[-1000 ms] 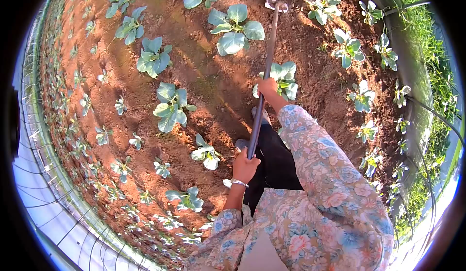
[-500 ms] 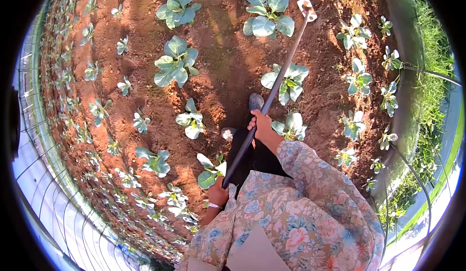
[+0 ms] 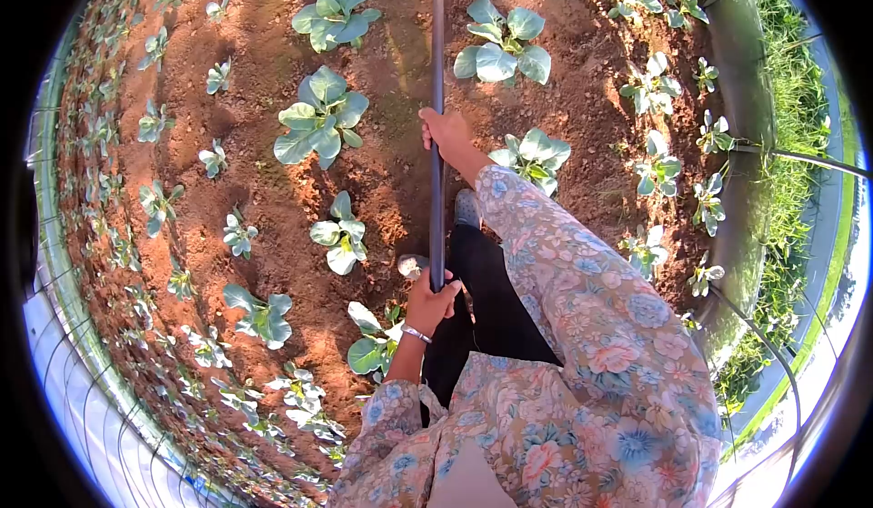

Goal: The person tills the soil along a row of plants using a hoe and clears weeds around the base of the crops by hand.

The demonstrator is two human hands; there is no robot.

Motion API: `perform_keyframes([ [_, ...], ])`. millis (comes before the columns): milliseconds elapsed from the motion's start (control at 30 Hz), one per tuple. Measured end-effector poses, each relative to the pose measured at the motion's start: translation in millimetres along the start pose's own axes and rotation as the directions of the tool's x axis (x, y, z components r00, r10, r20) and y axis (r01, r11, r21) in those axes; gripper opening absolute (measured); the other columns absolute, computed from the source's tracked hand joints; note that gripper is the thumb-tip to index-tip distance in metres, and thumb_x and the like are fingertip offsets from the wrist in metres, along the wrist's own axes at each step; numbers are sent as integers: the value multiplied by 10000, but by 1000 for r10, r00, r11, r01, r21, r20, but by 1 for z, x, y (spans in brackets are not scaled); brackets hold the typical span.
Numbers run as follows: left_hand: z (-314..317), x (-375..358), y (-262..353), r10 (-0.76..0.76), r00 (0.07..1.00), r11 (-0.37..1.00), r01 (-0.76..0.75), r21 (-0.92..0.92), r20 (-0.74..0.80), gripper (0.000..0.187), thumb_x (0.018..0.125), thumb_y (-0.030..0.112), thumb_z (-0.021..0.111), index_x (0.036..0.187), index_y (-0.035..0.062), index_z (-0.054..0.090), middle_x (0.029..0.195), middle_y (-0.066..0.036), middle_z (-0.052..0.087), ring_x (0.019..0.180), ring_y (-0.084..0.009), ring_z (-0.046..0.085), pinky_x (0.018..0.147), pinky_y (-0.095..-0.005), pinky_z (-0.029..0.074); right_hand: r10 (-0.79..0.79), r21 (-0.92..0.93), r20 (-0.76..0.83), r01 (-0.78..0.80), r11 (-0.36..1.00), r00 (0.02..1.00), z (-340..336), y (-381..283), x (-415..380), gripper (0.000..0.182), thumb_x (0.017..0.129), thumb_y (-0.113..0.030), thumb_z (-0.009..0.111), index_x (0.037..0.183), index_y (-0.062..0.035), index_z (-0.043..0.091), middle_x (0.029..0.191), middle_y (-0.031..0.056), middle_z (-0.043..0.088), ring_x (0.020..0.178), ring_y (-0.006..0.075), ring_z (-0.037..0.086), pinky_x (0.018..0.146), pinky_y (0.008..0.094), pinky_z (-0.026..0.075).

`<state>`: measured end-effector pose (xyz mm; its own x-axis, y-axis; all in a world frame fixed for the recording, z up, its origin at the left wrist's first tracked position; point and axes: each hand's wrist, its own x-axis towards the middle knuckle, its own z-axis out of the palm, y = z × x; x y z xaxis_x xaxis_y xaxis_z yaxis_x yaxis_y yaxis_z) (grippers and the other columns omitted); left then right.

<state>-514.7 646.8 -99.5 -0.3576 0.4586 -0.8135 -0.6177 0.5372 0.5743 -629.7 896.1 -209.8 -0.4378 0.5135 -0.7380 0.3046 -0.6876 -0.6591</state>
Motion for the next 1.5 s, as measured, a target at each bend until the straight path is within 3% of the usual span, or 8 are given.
perform_keyframes([
  [133,-10,21,-13,-83,993,975,65,-211,-78,207,779,95,643,801,65,440,534,-7,455,347,-78,423,319,-239,318,41,-413,-22,-46,910,999,23,41,29,270,818,-179,559,664,41,527,525,87,524,392,201,524,374,327,414],
  [233,-49,-16,-109,82,953,923,37,383,-291,267,700,175,644,884,22,524,675,-157,592,609,-320,608,563,-402,481,225,-524,-125,-257,812,966,40,129,6,322,850,-199,506,730,94,561,509,104,534,375,235,546,381,356,453],
  [300,-87,-66,-133,-60,945,890,196,411,-320,319,689,225,617,925,18,552,792,-209,613,778,-395,599,705,-444,466,237,-542,-190,-303,783,953,57,174,-43,331,857,-209,516,750,98,576,531,116,561,388,238,564,388,355,470],
  [367,-116,-116,-120,-162,912,818,337,466,-376,291,697,230,603,902,32,545,754,-189,612,727,-381,603,663,-445,465,300,-398,-192,-353,847,934,71,235,-67,352,841,-202,525,574,27,508,488,102,516,365,248,540,366,364,447],
  [800,-156,-383,-159,-127,761,716,514,472,-636,210,599,178,667,718,66,535,550,-121,519,491,-309,529,497,-409,422,601,-3,45,-601,799,798,125,313,-347,298,788,-136,587,559,-22,434,476,99,461,331,229,468,319,367,392],
  [1233,-147,-213,-112,34,928,763,216,610,-371,284,715,220,591,903,16,535,742,-242,602,731,-417,594,648,-490,462,369,93,6,-368,925,929,60,228,-138,227,854,-157,579,671,-47,504,526,56,471,397,202,455,383,326,409],
  [1367,-169,-288,-142,13,868,806,285,520,-496,281,673,222,624,901,68,570,698,-180,616,657,-375,607,589,-456,479,484,-113,-60,-488,866,873,89,296,-214,226,840,-125,595,661,-64,471,542,37,445,455,178,471,400,329,411],
  [1500,-180,-384,-192,-61,754,744,471,474,-654,197,632,195,648,782,75,606,597,-138,586,552,-323,594,527,-427,461,751,63,-46,-749,660,658,109,363,-307,253,805,-131,620,621,-68,459,507,38,413,422,188,449,419,349,402],
])
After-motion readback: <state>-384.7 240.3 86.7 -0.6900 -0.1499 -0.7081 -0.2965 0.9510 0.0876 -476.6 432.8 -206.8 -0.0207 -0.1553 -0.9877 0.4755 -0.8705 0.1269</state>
